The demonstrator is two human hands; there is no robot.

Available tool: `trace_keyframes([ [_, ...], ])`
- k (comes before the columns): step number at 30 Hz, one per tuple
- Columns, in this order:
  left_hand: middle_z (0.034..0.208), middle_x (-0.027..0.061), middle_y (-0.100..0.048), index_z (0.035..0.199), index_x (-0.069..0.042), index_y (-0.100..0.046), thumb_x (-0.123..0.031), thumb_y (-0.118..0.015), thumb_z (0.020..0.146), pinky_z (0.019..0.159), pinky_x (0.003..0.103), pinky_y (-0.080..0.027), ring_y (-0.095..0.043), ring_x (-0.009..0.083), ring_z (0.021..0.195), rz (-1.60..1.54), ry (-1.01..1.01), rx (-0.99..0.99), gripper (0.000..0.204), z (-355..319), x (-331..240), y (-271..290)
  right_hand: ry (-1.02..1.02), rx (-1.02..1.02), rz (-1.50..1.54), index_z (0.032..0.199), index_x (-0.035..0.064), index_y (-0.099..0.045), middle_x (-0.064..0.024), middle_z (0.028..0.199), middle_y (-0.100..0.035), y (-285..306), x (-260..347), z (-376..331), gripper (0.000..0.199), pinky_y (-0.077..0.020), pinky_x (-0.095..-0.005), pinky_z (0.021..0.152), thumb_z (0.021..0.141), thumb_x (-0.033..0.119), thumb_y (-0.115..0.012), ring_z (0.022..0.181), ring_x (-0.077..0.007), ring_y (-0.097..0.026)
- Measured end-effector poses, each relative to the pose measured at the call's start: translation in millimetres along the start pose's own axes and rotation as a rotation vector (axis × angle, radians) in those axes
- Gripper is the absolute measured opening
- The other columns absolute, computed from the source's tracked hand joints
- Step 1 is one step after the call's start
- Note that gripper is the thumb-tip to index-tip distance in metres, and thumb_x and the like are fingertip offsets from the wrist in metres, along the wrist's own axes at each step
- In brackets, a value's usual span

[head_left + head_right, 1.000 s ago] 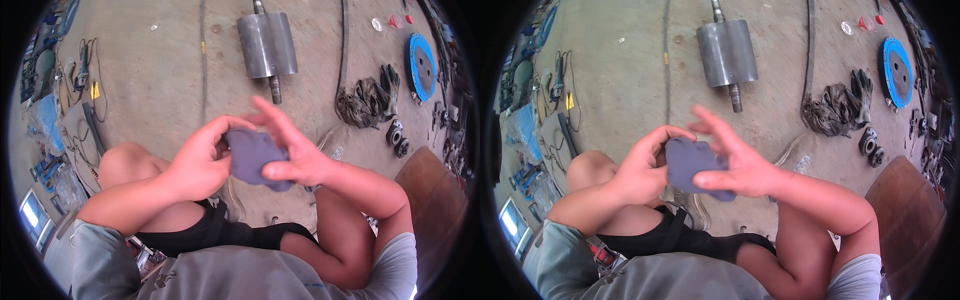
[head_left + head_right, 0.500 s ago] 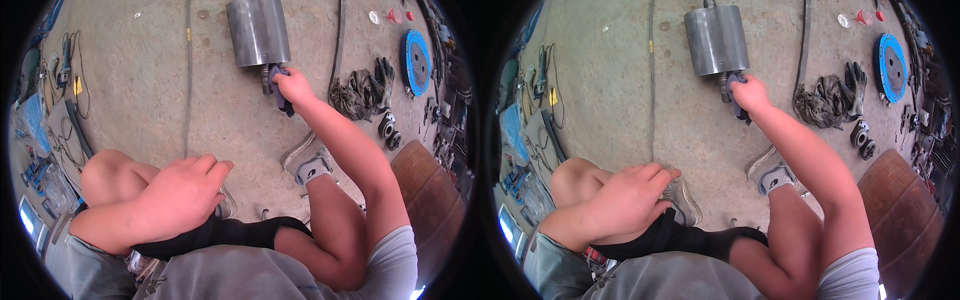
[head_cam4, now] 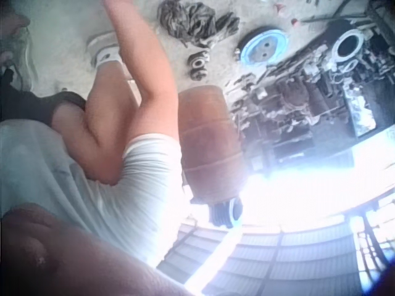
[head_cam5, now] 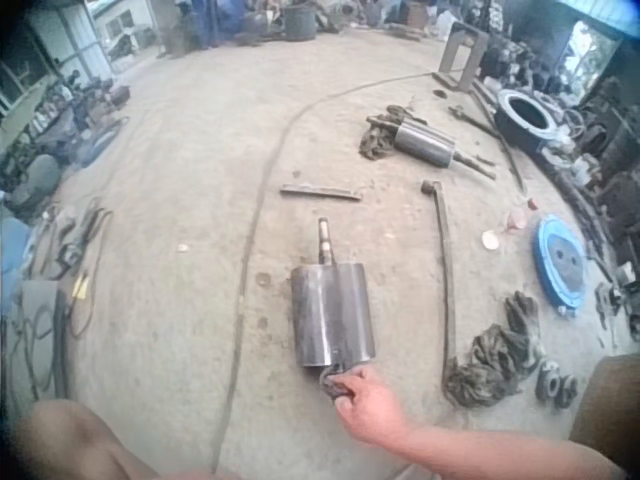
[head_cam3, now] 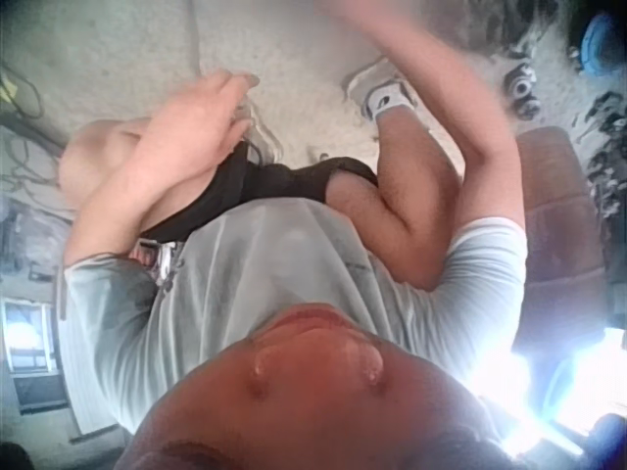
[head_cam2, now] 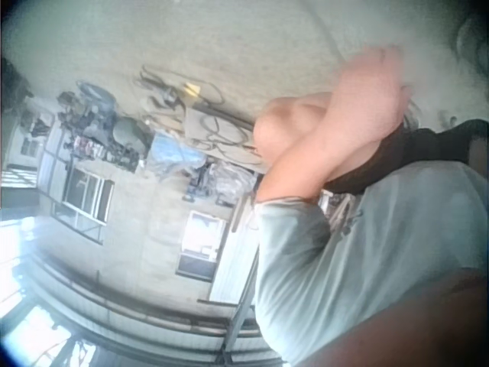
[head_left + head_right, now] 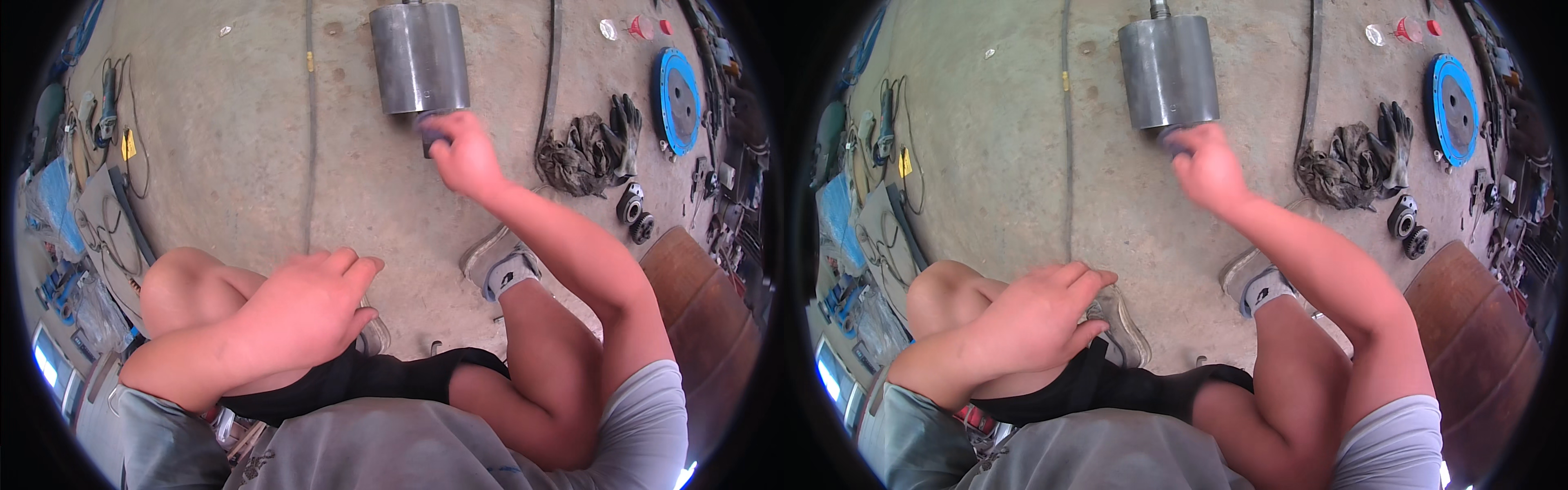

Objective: The person cuts a piece of cloth with shears, then sits on the floor and wipes a cylindrical metal part with the cloth. The person rotates the part to clean different sides and places it back on the floor.

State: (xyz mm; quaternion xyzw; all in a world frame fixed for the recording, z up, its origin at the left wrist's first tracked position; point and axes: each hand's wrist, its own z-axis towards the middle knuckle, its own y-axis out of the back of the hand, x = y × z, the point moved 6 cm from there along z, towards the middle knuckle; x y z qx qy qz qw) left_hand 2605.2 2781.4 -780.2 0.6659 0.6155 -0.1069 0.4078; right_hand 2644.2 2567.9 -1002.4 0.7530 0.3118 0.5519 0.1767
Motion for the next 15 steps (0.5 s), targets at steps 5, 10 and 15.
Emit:
trace_keyframes([
  [5,0.115,0.0183,-0.065,0.138,-0.002,-0.058,-0.022,-0.076,0.093,0.093,0.047,-0.055,-0.066,0.0399,0.106,0.006,0.013,0.033,0.053,7.6,-2.7,-0.5,0.607,0.112,-0.495,0.133,0.0073,-0.067,-0.0071,0.13,-0.059,-9.5,66.8,-9.8,0.048,-0.0542,-0.042,0.093,0.085,0.008,-0.067,0.112,-0.0266,-0.062],
  [10,0.114,0.0186,-0.065,0.138,-0.002,-0.058,-0.022,-0.075,0.094,0.093,0.047,-0.055,-0.066,0.04,0.106,0.012,-0.057,0.037,0.052,12.2,-3.5,0.8,0.544,0.137,-0.865,0.139,0.0101,-0.064,-0.0063,0.127,-0.059,-0.8,40.4,8.0,0.05,-0.0533,-0.0403,0.084,0.089,0.015,-0.063,0.107,-0.0268,-0.061],
  [15,0.113,0.0191,-0.066,0.138,-0.002,-0.058,-0.023,-0.075,0.094,0.091,0.048,-0.055,-0.067,0.0413,0.105,0.011,-0.039,-0.04,0.051,9.3,8.6,10.4,0.418,0.14,-0.769,0.132,0.0082,-0.065,-0.0083,0.124,-0.06,42.4,12.8,0.7,0.044,-0.058,-0.042,0.083,0.089,0.013,-0.063,0.11,-0.0292,-0.064],
])
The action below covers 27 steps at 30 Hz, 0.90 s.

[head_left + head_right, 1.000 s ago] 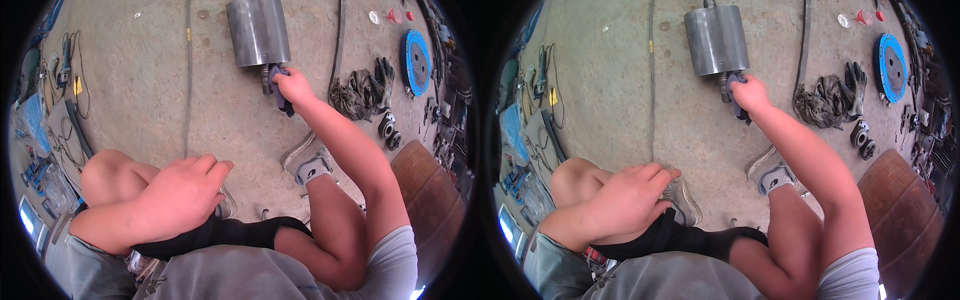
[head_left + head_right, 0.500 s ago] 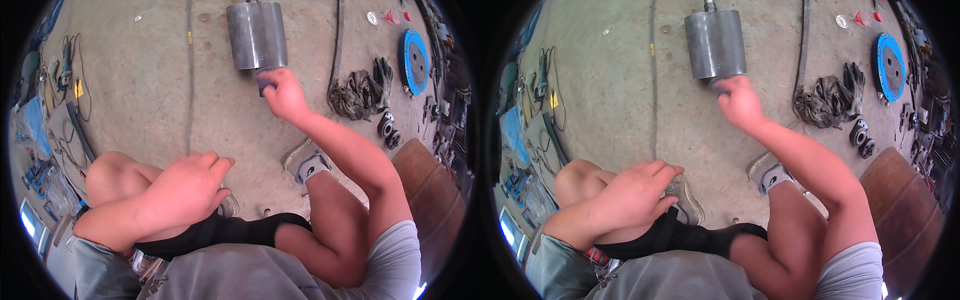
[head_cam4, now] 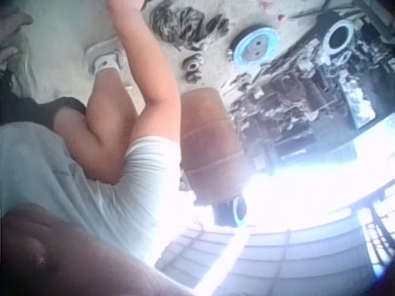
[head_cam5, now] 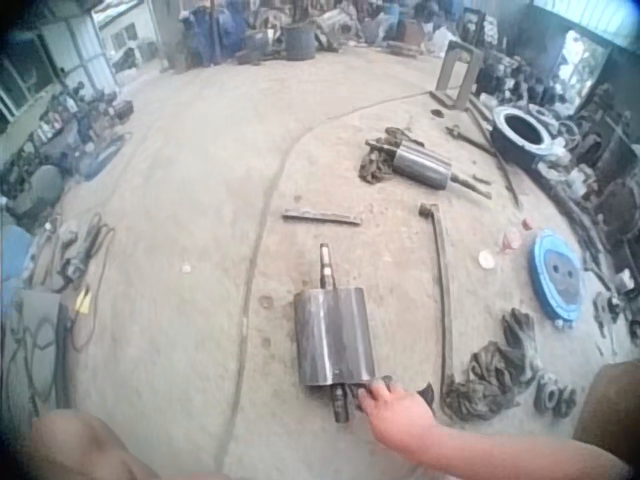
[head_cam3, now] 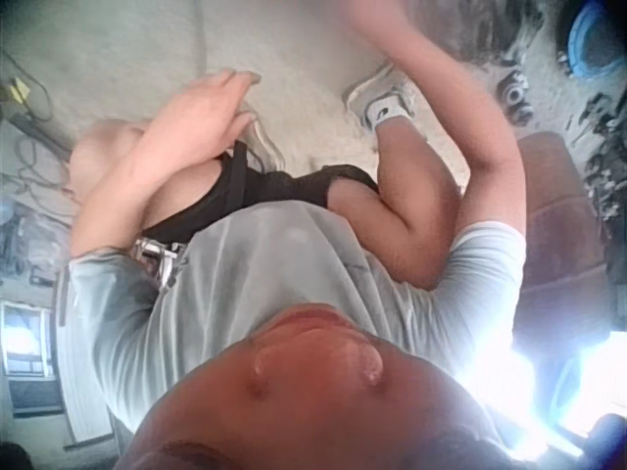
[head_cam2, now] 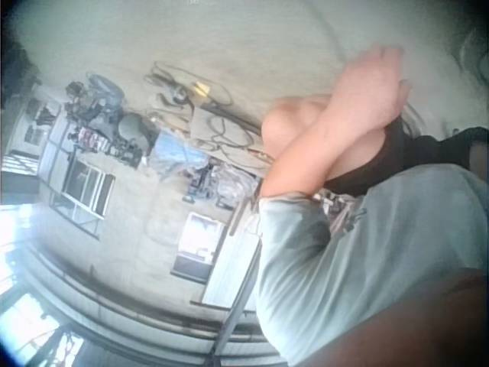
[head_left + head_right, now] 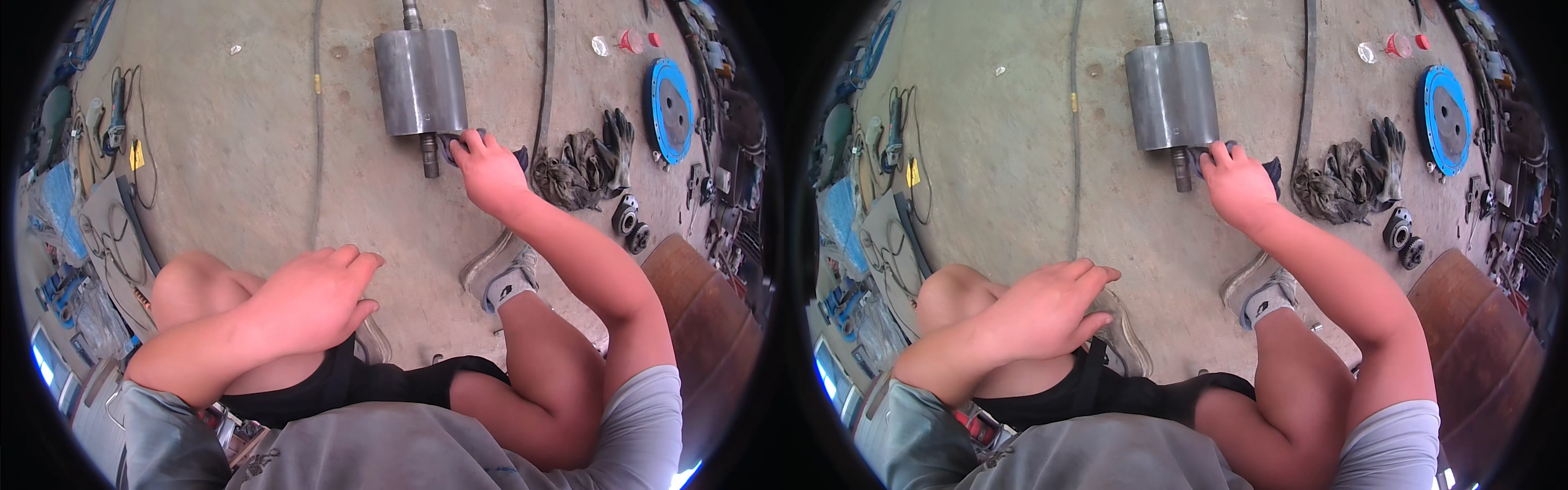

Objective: The person cuts a piece of cloth with shears, then sits on the floor and wipes a cylindrical metal part with the cloth. The person rotates the part to clean different sides and places it back on the floor.

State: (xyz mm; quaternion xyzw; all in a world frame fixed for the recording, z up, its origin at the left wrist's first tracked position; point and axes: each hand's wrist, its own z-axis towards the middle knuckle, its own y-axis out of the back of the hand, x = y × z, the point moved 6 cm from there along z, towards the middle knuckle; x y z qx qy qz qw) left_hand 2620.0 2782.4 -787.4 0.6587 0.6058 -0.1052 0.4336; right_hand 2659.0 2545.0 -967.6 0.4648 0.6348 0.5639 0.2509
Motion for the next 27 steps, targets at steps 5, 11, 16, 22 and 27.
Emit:
trace_keyframes([
  [5,0.112,0.0203,-0.066,0.137,-0.002,-0.059,-0.027,-0.074,0.095,0.09,0.049,-0.056,-0.068,0.0417,0.104,0.025,0.01,0.018,0.051,-5.1,4.5,-8.4,0.237,-0.119,0.14,0.134,0.0112,-0.065,-0.0086,0.123,-0.06,15.1,36.9,17.0,0.048,-0.0581,-0.0454,0.085,0.087,0.012,-0.066,0.105,-0.0299,-0.064],
  [11,0.111,0.02,-0.067,0.136,0.0,-0.06,-0.028,-0.073,0.095,0.088,0.049,-0.057,-0.069,0.0408,0.102,0.07,-0.049,-0.036,0.051,-2.4,-4.4,5.0,-0.064,0.286,0.086,0.132,0.0143,-0.068,-0.0089,0.126,-0.062,0.3,-33.5,6.7,0.045,-0.0561,-0.0436,0.092,0.087,0.015,-0.07,0.114,-0.0328,-0.064],
  [16,0.115,0.0218,-0.066,0.139,0.002,-0.057,-0.031,-0.072,0.099,0.091,0.048,-0.057,-0.068,0.0422,0.106,0.05,-0.057,0.02,0.054,0.0,-7.7,-5.5,-0.365,-0.178,0.094,0.159,0.0152,-0.047,-0.0129,0.16,-0.05,118.5,-70.2,4.6,0.076,-0.0362,-0.059,0.116,0.09,0.028,-0.077,0.143,-0.0429,-0.049],
  [22,0.146,0.0318,-0.054,0.154,0.007,-0.042,-0.041,-0.06,0.107,0.114,0.049,-0.046,-0.055,0.0442,0.137,-0.403,-0.126,-0.222,0.07,20.5,-44.5,30.3,-0.211,0.005,0.212,0.164,0.0042,-0.037,-0.0187,0.169,-0.039,264.6,34.2,-51.2,0.083,-0.0246,-0.0609,0.124,0.099,0.045,-0.07,0.156,-0.046,-0.033],
  [27,0.168,0.0316,-0.032,0.162,0.005,-0.034,-0.044,-0.052,0.109,0.127,0.051,-0.03,-0.036,0.0452,0.156,-0.448,-0.829,-0.85,0.074,-9.3,-146.3,88.2,-0.136,0.026,0.753,0.163,-0.0096,-0.027,-0.0357,0.164,-0.036,357.0,140.7,-139.2,0.083,-0.0298,-0.0527,0.125,0.11,0.049,-0.053,0.155,-0.0474,-0.035],
])
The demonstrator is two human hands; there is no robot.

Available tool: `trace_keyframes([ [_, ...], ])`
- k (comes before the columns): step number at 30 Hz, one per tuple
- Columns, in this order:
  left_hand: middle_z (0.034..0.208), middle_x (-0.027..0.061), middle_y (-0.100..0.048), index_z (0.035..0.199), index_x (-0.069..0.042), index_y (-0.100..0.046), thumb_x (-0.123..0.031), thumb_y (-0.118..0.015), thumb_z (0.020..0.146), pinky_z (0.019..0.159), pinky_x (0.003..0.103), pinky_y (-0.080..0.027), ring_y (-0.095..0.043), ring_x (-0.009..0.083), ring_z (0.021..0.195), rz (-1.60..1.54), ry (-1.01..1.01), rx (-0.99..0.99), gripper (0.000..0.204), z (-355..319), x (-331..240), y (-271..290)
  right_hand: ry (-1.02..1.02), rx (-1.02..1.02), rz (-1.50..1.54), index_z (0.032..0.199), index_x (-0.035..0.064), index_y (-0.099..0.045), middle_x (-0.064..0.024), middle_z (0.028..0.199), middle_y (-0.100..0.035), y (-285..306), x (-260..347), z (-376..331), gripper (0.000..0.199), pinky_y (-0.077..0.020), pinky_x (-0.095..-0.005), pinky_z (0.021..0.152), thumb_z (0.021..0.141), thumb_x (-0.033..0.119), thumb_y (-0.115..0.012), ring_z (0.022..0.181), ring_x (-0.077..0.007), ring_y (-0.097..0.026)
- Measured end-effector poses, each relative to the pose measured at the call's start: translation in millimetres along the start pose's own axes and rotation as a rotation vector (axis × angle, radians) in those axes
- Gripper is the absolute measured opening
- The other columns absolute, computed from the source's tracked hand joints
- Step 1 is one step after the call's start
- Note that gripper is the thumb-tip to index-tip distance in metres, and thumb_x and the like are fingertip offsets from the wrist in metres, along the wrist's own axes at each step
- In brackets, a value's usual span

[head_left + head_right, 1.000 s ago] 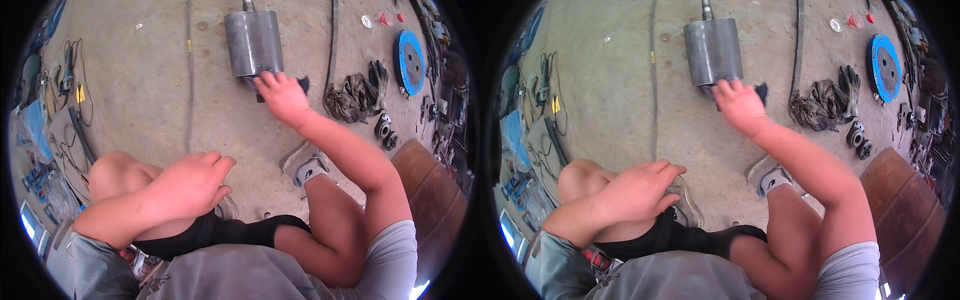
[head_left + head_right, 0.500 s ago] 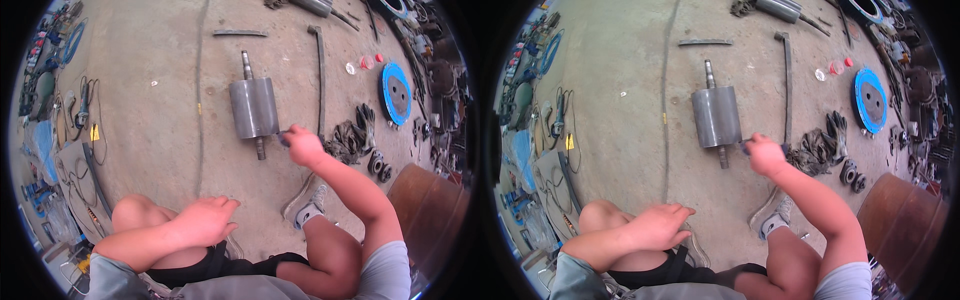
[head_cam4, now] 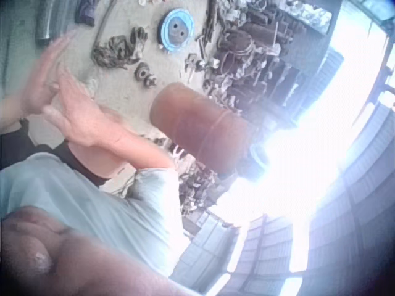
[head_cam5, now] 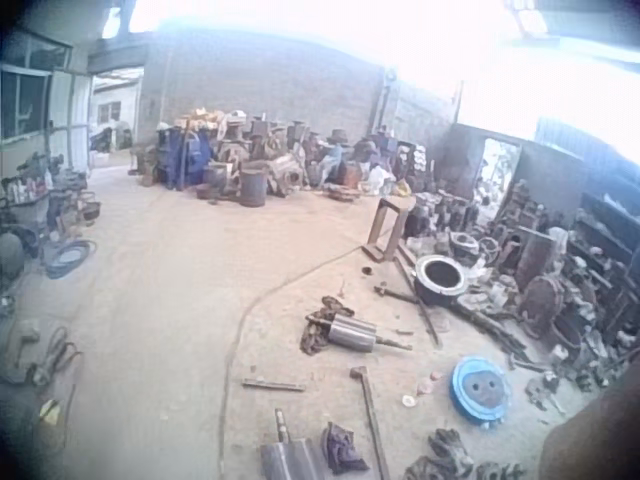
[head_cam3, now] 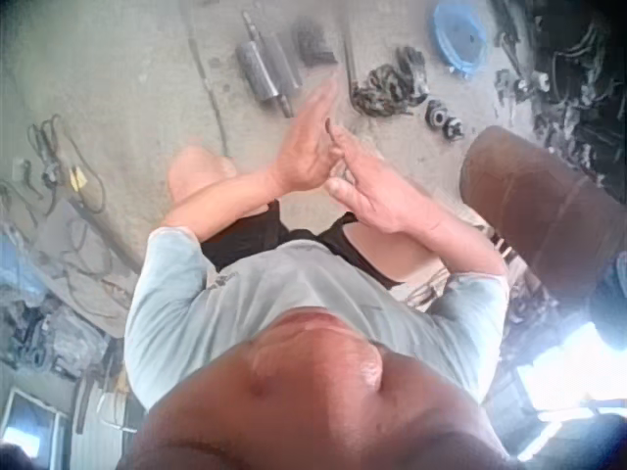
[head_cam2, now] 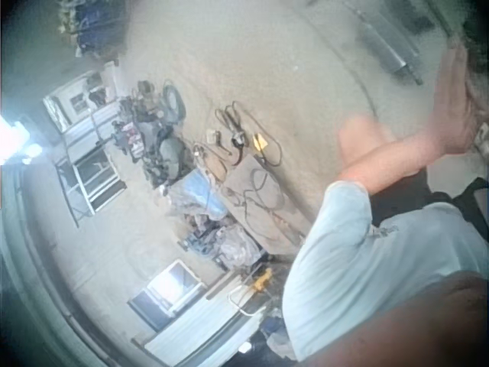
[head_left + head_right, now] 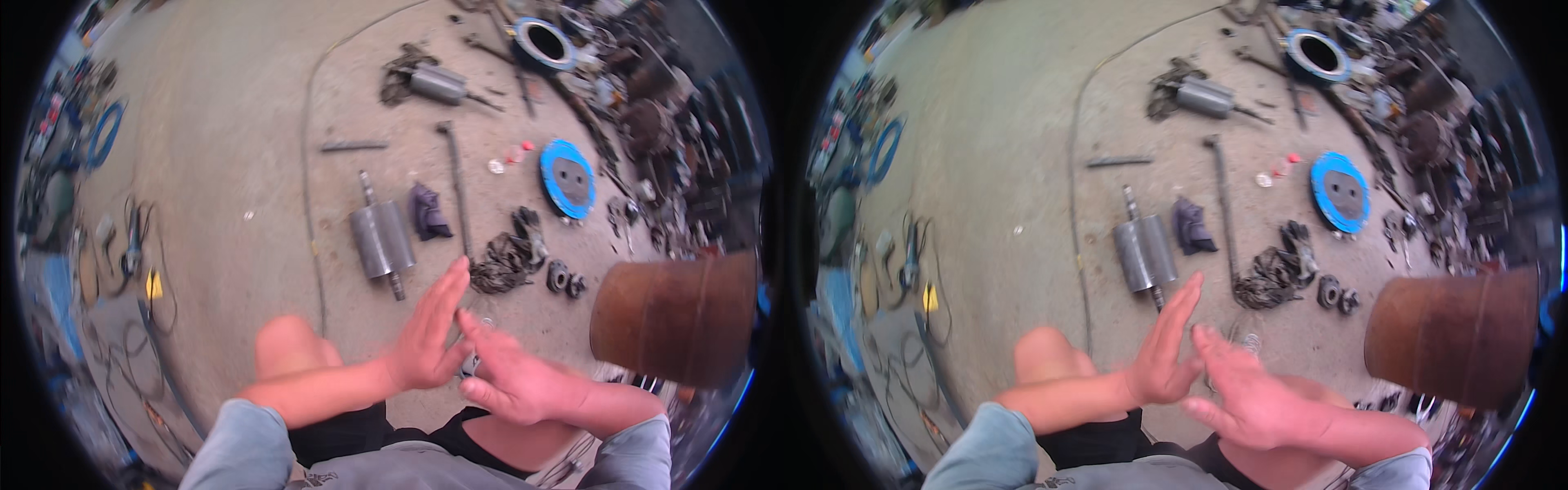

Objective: The person cuts a piece of cloth with shears, then sits on the floor and wipes a cylindrical metal part with the cloth. The person rotates the part to clean different sides and places it back on the floor.

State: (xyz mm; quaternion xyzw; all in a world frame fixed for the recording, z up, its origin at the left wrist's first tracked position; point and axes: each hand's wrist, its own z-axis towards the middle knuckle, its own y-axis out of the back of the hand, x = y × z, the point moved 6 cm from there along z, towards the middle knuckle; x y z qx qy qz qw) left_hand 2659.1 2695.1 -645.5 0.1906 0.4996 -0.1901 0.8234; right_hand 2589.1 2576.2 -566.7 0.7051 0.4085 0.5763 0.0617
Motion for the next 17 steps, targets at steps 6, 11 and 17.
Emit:
trace_keyframes([
  [6,0.158,0.0162,-0.056,0.147,-0.003,-0.057,-0.04,-0.045,0.105,0.126,0.057,-0.025,-0.047,0.0389,0.15,0.219,-0.046,0.17,0.057,-1.6,-38.1,-70.9,-0.45,-0.37,1.311,0.143,-0.0094,-0.048,-0.012,0.137,-0.057,-29.0,-9.8,-11.8,0.06,-0.043,-0.032,0.11,0.112,0.041,-0.057,0.131,-0.0157,-0.052],
  [11,0.151,0.0156,-0.062,0.149,-0.006,-0.054,-0.043,-0.055,0.095,0.121,0.055,-0.035,-0.058,0.0348,0.14,0.162,-0.131,0.484,0.066,-22.0,6.0,-40.7,-0.388,-0.657,1.769,0.144,0.0029,-0.056,-0.0079,0.135,-0.06,-84.2,-22.0,25.7,0.054,-0.0466,-0.0314,0.106,0.107,0.041,-0.066,0.127,-0.0167,-0.056],
  [17,0.156,0.0163,-0.058,0.163,-0.007,-0.038,-0.047,-0.055,0.093,0.12,0.052,-0.037,-0.058,0.0382,0.139,0.284,-0.153,0.842,0.083,33.4,1.5,-64.0,-0.515,-0.545,1.847,0.147,0.007,-0.057,-0.0084,0.14,-0.061,-24.5,-34.5,3.4,0.058,-0.0412,-0.0318,0.114,0.105,0.047,-0.067,0.133,-0.0192,-0.054],
])
